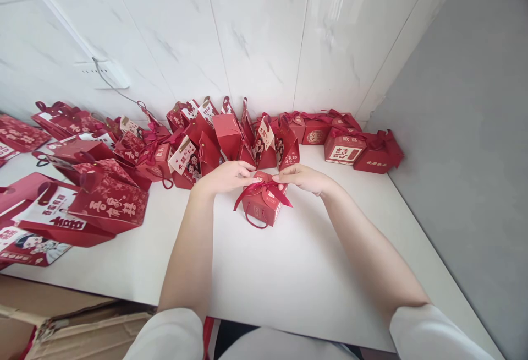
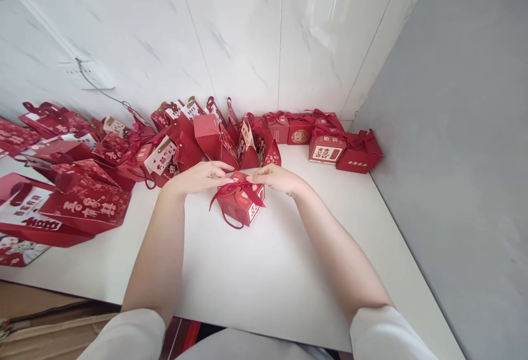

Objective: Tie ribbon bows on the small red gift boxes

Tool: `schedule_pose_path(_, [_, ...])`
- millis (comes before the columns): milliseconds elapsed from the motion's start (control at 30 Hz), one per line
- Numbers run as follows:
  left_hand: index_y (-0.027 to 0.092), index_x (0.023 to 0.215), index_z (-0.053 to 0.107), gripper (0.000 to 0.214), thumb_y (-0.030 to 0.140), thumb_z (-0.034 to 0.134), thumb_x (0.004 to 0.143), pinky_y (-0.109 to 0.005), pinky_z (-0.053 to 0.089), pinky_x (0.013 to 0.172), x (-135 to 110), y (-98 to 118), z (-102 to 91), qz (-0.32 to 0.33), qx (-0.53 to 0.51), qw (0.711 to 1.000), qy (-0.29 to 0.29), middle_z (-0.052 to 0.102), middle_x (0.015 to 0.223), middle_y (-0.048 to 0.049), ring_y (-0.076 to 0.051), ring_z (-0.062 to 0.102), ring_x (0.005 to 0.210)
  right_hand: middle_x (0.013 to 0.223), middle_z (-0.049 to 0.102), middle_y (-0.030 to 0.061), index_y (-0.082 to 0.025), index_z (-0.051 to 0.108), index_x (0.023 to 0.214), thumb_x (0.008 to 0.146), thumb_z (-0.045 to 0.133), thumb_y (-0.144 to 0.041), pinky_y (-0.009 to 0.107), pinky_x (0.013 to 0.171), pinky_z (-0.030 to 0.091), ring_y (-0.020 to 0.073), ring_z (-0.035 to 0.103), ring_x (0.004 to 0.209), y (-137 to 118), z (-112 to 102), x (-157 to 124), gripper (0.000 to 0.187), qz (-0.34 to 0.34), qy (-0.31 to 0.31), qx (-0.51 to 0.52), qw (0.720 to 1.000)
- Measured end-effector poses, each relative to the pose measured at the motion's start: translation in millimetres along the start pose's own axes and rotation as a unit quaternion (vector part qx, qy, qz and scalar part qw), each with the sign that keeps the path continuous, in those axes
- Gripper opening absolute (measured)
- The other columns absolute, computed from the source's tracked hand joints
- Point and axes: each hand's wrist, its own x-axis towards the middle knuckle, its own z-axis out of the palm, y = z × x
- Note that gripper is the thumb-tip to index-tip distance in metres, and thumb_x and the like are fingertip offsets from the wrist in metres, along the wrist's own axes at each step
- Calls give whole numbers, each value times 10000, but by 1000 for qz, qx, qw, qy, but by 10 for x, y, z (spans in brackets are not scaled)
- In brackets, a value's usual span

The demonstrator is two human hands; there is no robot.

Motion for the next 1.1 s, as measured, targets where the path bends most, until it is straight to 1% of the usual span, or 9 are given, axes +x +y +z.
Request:
schedule_pose_path(67, [202,681,729,444,524,491,872,-286,476,800,8,4,-5,-1,7,1000,-14,592,1310,-6,-191,650,928,672,611,-13,-180,679,649,765,656,-499,305,783,370,149,519,712,11,0,3,340,1,3,-2,1000])
schedule_pose_path(167, [214,738,753,403,501,504,871,-293,467,849,11,3,-4,-3,9,1000,-14,568,1342,-12,-198,634,994,659,617,-15,-182,689,648,764,658,-468,303,778,369,149,523,702,36,5,18,310,9,15,-5,1000])
schedule_pose_path(333, [217,777,769,420,529,503,870,-289,461,892,15,-13,12,-7,-1,1000,-22,546,1367,-15,-202,610,1060,685,667,18,-166,719,654,760,649,-391,299,791,390,157,555,729,107,11,59,259,0,23,7,1000])
schedule_pose_path(500, [216,790,767,391,488,499,875,-291,460,899,35,-10,9,-8,5,1000,-27,537,1383,-16,-205,612,1062,612,647,35,-165,680,574,733,653,-385,296,668,415,152,544,637,189,31,120,272,21,59,31,998])
schedule_pose_path(567, [214,789,766,393,491,500,871,-290,459,897,32,-7,1,-12,7,999,-30,538,1380,-20,-206,616,1052,608,647,43,-162,673,571,730,658,-406,296,650,420,153,548,629,188,47,129,292,24,65,39,997])
schedule_pose_path(767, [203,711,737,389,502,528,848,-259,455,854,-14,41,-25,-52,-12,998,-44,555,1351,0,-189,625,1013,675,681,40,-161,704,659,743,677,-509,297,676,432,155,569,657,99,54,78,359,13,17,-15,1000])
schedule_pose_path(900, [208,710,738,378,497,535,844,-256,442,882,-7,88,-22,-51,-15,997,-50,558,1343,3,-201,604,1077,688,694,38,-157,711,672,775,655,-457,292,678,438,154,582,664,82,31,56,322,2,-6,-25,1000])
schedule_pose_path(1000, [204,713,748,387,507,542,838,-271,440,894,12,85,-12,-46,-16,998,-47,549,1357,-5,-209,605,1079,678,699,45,-153,711,647,771,654,-398,285,685,442,158,594,683,97,28,69,281,0,3,-24,1000])
schedule_pose_path(1100, [217,765,768,377,517,549,831,-286,449,883,24,56,-2,-51,-17,998,-39,543,1370,-5,-212,611,1061,663,696,45,-158,695,605,757,652,-371,278,680,442,159,597,683,118,37,90,265,6,18,-13,1000])
